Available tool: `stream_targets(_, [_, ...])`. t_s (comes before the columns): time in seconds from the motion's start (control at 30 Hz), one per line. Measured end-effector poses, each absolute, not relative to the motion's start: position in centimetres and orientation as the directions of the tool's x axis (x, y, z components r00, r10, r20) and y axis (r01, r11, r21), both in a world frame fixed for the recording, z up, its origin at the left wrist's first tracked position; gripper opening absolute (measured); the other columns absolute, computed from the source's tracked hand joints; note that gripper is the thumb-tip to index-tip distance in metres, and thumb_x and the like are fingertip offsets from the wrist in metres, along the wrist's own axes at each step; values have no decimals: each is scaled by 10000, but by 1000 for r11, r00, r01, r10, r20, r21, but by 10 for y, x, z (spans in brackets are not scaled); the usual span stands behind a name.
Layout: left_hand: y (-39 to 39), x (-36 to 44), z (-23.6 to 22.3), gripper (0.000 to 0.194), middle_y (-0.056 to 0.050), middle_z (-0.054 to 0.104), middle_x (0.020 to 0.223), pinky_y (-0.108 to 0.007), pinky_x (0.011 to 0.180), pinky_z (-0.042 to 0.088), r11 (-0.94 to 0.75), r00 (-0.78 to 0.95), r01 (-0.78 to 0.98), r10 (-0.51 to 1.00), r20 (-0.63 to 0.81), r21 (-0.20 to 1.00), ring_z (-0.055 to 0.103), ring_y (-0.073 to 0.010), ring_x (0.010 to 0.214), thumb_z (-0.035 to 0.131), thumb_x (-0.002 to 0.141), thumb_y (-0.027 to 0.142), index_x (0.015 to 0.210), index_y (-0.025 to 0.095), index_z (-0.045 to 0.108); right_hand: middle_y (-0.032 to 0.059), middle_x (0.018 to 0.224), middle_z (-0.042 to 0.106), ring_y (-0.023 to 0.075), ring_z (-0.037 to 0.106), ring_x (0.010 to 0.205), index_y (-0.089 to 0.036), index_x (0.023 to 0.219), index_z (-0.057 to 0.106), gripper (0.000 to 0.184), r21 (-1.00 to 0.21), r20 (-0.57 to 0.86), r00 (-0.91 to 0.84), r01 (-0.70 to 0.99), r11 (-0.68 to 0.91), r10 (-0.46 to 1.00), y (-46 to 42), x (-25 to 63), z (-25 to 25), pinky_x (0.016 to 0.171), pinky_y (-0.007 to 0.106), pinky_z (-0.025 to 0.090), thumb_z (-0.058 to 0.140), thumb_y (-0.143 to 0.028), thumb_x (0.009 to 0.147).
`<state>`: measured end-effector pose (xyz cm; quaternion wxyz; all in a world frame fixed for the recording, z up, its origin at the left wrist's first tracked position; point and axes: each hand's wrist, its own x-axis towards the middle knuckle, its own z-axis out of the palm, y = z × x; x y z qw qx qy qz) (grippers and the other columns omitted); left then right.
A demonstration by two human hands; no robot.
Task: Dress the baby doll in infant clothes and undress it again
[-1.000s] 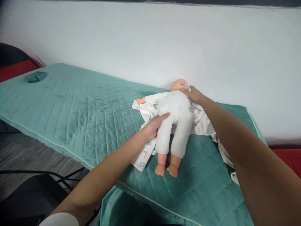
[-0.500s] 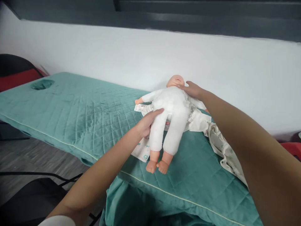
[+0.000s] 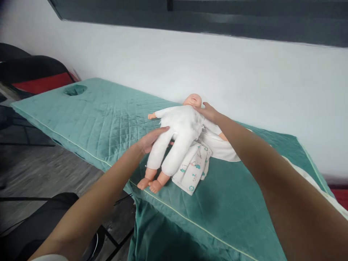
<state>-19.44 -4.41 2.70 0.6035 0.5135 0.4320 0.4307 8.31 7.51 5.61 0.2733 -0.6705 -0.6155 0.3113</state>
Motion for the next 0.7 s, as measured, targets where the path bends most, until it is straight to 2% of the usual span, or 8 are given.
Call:
stream_targets(0.1, [-18, -229, 18, 490, -184, 721, 845, -554, 733, 561, 122, 205, -52, 973, -109, 991, 704, -394, 853, 700, 680, 578, 958, 175, 720, 177, 1520, 438, 355, 507, 1318, -189, 1483, 337, 1047, -794, -85, 20, 602, -80, 996, 99, 45, 42, 1075, 493, 448, 686, -747, 667])
stream_targets(0.27, [25, -266, 9, 439, -147, 714, 812, -542, 735, 562, 61, 53, -41, 997, -59, 997, 701, -377, 859, 701, 682, 542, 948, 192, 711, 210, 1406, 547, 340, 593, 1212, -137, 1416, 417, 979, -835, -44, -2, 549, -36, 999, 148, 0, 29, 993, 425, 521, 755, -654, 656])
stream_targets(0.37, [45, -277, 8, 415, -141, 706, 805, -538, 752, 554, 87, 24, -35, 996, -86, 996, 697, -372, 882, 692, 704, 535, 946, 198, 704, 210, 1416, 539, 339, 581, 1224, -131, 1414, 418, 974, -849, -11, -21, 528, 2, 1000, 172, -15, 26, 1010, 430, 511, 771, -633, 658])
stream_targets(0.53, [60, -291, 3, 431, -145, 703, 794, -523, 777, 532, 145, 8, -24, 989, -145, 989, 684, -367, 930, 668, 736, 586, 900, 188, 684, 163, 1379, 588, 328, 580, 1226, -172, 1387, 455, 886, -870, 11, -177, 484, 97, 984, 183, -21, 23, 1055, 451, 468, 784, -592, 680])
stream_targets(0.63, [62, -303, -9, 420, -142, 705, 774, -495, 808, 521, 93, -41, 9, 995, -93, 996, 676, -343, 910, 698, 728, 594, 827, 187, 665, 148, 1343, 618, 326, 594, 1202, -194, 1367, 473, 829, -833, -21, -162, 549, 72, 987, 175, -2, 18, 1052, 476, 457, 737, -628, 712])
stream_targets(0.7, [62, -312, -18, 388, -113, 691, 709, -469, 816, 514, -3, -80, 76, 997, 9, 997, 663, -299, 824, 740, 716, 562, 773, 189, 645, 160, 1330, 622, 326, 609, 1171, -194, 1335, 495, 759, -760, -35, -78, 650, 24, 996, 162, 23, 13, 1009, 475, 480, 664, -658, 760])
